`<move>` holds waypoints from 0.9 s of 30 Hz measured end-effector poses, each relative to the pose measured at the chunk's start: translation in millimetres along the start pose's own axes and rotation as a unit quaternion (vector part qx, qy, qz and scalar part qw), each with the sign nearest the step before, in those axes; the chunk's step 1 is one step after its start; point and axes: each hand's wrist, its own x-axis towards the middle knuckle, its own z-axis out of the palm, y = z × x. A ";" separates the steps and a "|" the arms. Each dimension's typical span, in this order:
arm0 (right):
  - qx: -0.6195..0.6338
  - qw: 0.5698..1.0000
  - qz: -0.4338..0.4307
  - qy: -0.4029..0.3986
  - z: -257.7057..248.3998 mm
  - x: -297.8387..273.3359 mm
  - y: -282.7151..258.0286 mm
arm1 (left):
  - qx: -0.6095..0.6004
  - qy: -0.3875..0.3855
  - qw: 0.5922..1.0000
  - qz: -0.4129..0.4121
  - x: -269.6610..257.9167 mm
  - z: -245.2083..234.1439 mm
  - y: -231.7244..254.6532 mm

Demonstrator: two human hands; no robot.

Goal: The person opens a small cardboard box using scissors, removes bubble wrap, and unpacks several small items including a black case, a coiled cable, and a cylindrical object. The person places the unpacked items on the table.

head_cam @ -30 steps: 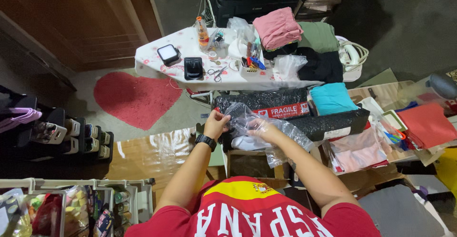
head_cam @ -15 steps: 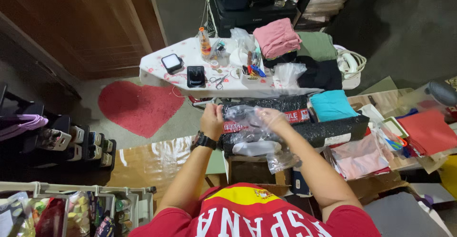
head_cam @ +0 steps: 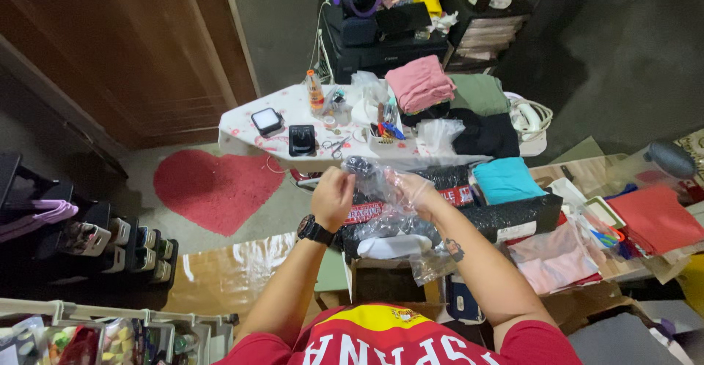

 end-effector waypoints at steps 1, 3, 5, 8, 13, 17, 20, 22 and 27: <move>0.011 1.000 -0.013 -0.022 2.1 -6.9 -5.9 | -0.076 0.007 0.996 -0.035 2.6 -1.7 0.6; 0.032 0.996 -0.041 -0.066 4.9 -18.8 -16.0 | -0.140 0.009 0.988 -0.058 6.7 -5.5 1.6; 0.005 0.996 -0.041 -0.075 7.3 -26.7 -25.0 | -0.118 0.003 0.992 -0.033 10.3 -8.2 1.0; 0.007 0.995 -0.016 -0.094 11.4 -29.1 -33.0 | -0.204 -0.010 0.970 -0.130 19.5 -1.0 -6.4; 0.063 0.990 -0.009 -0.127 7.1 -16.3 -27.6 | -0.175 -0.019 0.977 -0.122 29.1 4.3 -38.8; 0.172 0.966 -0.050 -0.187 -32.3 -8.6 -22.8 | -0.212 0.080 0.957 -0.179 38.6 -12.0 -80.3; 0.277 0.923 -0.111 -0.242 -61.7 -12.1 -27.2 | -0.360 0.200 0.879 -0.239 44.6 -37.4 -114.8; 0.330 0.900 -0.137 -0.250 -78.5 -21.9 -33.3 | -0.412 0.274 0.818 -0.294 45.0 -55.4 -133.7; 0.354 0.885 -0.190 -0.235 -104.7 -39.3 -46.3 | -0.354 0.377 0.777 -0.360 27.8 -85.2 -166.7</move>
